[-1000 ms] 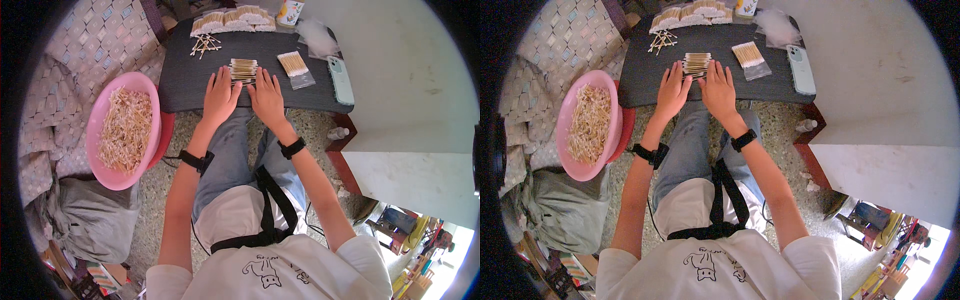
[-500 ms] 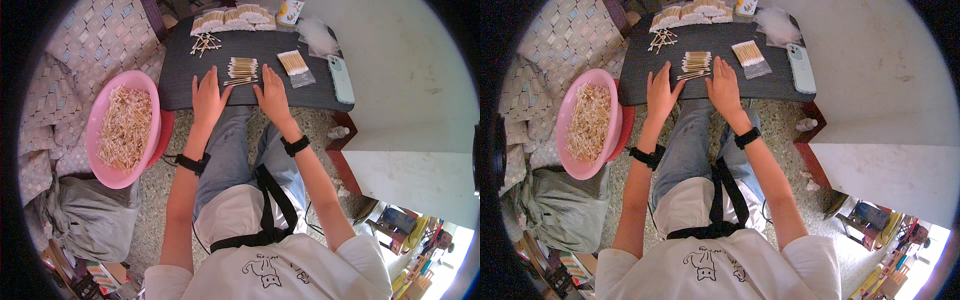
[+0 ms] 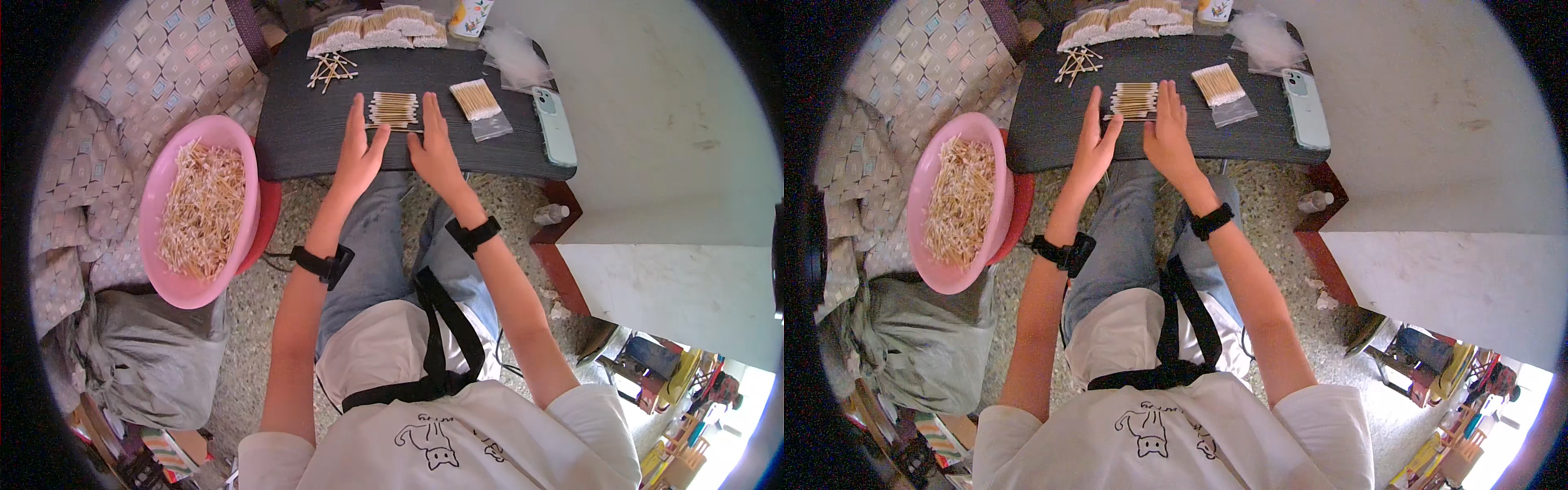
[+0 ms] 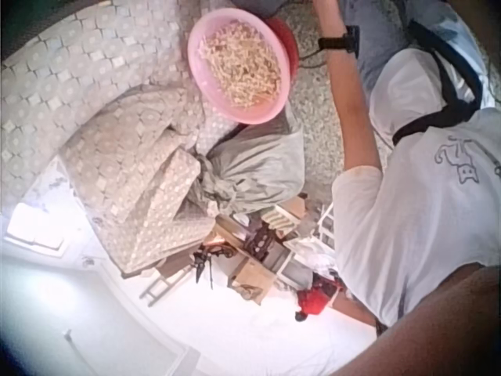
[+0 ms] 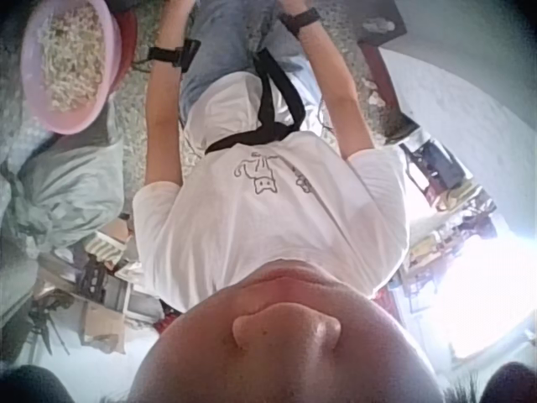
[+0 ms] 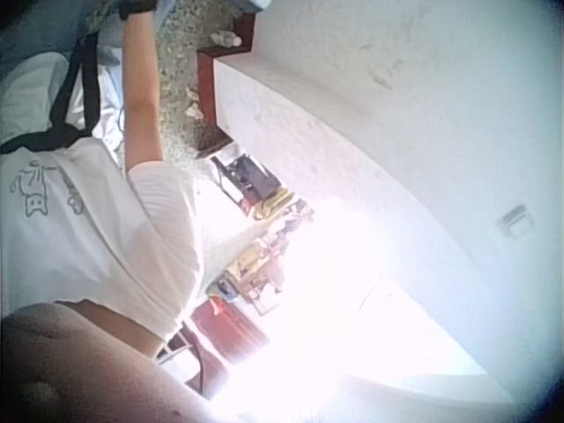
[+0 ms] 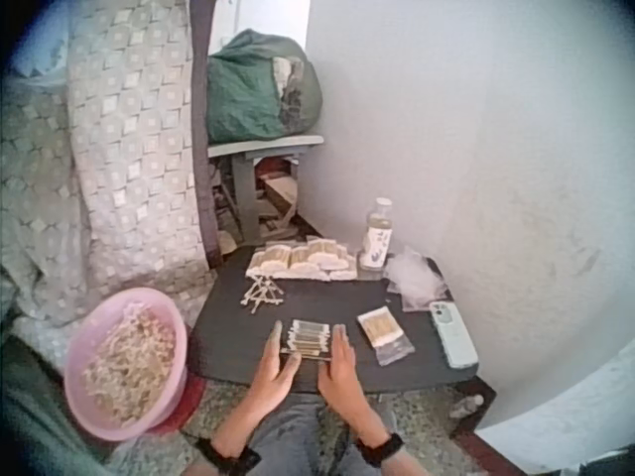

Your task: Organizing and placing cotton swabs into small plastic bags.

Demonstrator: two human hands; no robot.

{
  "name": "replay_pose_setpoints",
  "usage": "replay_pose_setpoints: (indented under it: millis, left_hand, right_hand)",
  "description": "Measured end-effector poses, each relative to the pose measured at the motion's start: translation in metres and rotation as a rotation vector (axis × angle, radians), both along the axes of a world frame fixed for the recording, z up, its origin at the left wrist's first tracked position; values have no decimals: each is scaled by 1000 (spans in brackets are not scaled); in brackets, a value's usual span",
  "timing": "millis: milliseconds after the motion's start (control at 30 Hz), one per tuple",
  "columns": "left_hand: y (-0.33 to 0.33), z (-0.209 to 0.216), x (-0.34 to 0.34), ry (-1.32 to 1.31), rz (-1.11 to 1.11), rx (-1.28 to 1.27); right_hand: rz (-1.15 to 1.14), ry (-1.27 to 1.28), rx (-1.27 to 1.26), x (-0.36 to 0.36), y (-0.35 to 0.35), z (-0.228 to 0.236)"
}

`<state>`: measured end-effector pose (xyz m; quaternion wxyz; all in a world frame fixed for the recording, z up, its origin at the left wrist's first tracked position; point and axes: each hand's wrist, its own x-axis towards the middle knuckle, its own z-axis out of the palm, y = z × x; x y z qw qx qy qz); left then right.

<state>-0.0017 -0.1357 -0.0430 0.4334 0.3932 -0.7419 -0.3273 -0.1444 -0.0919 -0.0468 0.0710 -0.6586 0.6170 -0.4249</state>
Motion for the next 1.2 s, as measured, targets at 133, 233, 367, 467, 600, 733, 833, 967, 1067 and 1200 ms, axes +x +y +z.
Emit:
replay_pose_setpoints:
  millis: [133,233,367,467,600,733,833,967,1067,1200]
  left_hand:
    - [2,3,-16,184,-83,182]
    - [2,3,-19,216,-93,192]
    - [2,10,-11,120,15,108]
    - [-4,9,3,-440,107,-309]
    - [2,-1,10,-644,113,-404]
    - [4,-1,7,-766,105,-501]
    - [2,-3,7,-713,100,-488]
    - [-12,-10,4,-412,185,-362]
    - [-20,-6,-6,-391,191,-208]
    - [-17,-5,-17,-518,171,-255]
  right_hand:
    - [113,-277,-48,13,-13,0]
    - [158,-414,8,9,-15,-1]
    - [155,-457,36,4,-12,5]
    - [45,64,-81,-3,-7,1]
    - [14,310,-82,-6,3,2]
    - [1,409,-88,-8,5,0]
    - [5,358,-89,-8,4,-1]
    - [-117,351,-102,1,-4,0]
    - [-234,423,6,5,-11,-6]
    - [-203,469,-5,6,-21,-16]
